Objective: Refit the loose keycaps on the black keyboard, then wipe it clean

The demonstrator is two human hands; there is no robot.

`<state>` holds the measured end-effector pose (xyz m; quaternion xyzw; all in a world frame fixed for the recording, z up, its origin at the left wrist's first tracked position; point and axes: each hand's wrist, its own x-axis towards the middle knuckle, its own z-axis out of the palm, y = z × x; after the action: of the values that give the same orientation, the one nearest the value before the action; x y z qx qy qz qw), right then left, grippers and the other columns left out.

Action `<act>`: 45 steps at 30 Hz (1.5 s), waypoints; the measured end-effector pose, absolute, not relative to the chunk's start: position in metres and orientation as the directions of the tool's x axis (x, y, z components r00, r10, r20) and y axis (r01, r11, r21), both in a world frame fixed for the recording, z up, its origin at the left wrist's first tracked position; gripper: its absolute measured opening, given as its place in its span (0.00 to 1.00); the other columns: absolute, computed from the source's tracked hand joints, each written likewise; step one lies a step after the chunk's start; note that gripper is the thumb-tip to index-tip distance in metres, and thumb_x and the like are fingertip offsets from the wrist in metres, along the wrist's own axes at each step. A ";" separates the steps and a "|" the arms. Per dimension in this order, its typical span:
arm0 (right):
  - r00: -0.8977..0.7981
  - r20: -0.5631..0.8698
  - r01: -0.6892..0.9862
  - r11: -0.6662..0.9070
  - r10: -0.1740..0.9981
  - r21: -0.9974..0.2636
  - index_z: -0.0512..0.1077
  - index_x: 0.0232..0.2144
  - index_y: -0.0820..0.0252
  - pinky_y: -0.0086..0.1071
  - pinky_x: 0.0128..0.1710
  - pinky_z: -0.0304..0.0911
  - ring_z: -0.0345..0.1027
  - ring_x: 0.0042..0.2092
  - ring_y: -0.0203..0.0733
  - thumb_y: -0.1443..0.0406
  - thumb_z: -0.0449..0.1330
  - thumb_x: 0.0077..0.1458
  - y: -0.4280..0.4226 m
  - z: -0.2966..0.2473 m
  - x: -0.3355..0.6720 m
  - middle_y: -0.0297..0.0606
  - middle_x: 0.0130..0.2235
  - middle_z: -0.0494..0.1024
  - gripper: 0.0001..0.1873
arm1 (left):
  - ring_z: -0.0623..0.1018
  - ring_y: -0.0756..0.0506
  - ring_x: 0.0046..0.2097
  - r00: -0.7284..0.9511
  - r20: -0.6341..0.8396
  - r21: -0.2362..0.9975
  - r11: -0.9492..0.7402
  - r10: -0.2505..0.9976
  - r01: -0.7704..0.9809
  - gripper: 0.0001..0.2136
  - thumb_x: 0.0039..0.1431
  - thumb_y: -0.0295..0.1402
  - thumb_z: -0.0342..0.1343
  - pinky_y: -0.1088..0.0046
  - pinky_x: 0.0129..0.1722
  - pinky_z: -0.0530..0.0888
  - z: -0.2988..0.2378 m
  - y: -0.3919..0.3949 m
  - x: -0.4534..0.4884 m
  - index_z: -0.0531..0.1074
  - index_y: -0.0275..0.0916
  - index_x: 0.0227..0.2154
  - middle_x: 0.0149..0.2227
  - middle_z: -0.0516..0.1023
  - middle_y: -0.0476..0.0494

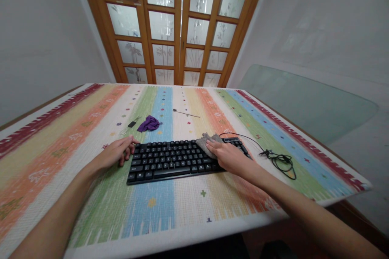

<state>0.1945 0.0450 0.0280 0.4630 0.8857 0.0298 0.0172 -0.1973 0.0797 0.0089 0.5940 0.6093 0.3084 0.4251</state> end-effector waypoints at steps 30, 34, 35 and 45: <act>-0.952 0.155 0.287 0.946 0.264 0.149 0.74 0.42 0.68 0.38 0.47 0.69 0.68 0.54 0.48 0.72 0.50 0.65 0.074 0.020 -0.020 0.51 0.48 0.77 0.13 | 0.79 0.34 0.43 0.000 0.027 0.775 -0.021 1.000 0.632 0.39 0.43 0.74 0.40 0.61 0.48 0.75 0.017 0.081 -0.198 0.76 0.41 0.26 0.33 0.83 0.39; -0.953 0.132 0.289 0.949 0.272 0.129 0.72 0.48 0.70 0.39 0.49 0.69 0.71 0.52 0.47 0.73 0.52 0.64 0.072 0.024 -0.005 0.52 0.54 0.74 0.13 | 0.79 0.36 0.40 0.034 0.023 0.800 -0.038 0.999 0.599 0.37 0.44 0.73 0.43 0.64 0.42 0.76 0.017 0.079 -0.198 0.75 0.40 0.25 0.30 0.81 0.40; -0.952 0.124 0.295 0.947 0.280 0.125 0.71 0.49 0.71 0.40 0.49 0.69 0.71 0.52 0.47 0.74 0.52 0.63 0.071 0.025 -0.001 0.53 0.55 0.74 0.14 | 0.79 0.37 0.36 0.040 0.005 0.815 -0.027 0.999 0.579 0.37 0.45 0.72 0.43 0.65 0.37 0.77 0.016 0.079 -0.198 0.75 0.40 0.27 0.28 0.80 0.40; -0.943 0.078 0.328 0.944 0.325 0.029 0.69 0.55 0.73 0.40 0.57 0.65 0.65 0.61 0.49 0.77 0.55 0.56 0.064 0.026 0.055 0.52 0.59 0.71 0.24 | 0.68 0.49 0.20 0.103 -0.135 0.920 0.086 0.985 0.382 0.34 0.48 0.67 0.49 0.75 0.12 0.65 0.003 0.082 -0.199 0.71 0.37 0.35 0.24 0.69 0.48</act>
<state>0.0547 0.0641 0.0259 0.1657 0.9853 0.0209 -0.0361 -0.1987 0.0817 0.0031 0.5884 0.5809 0.3330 0.4533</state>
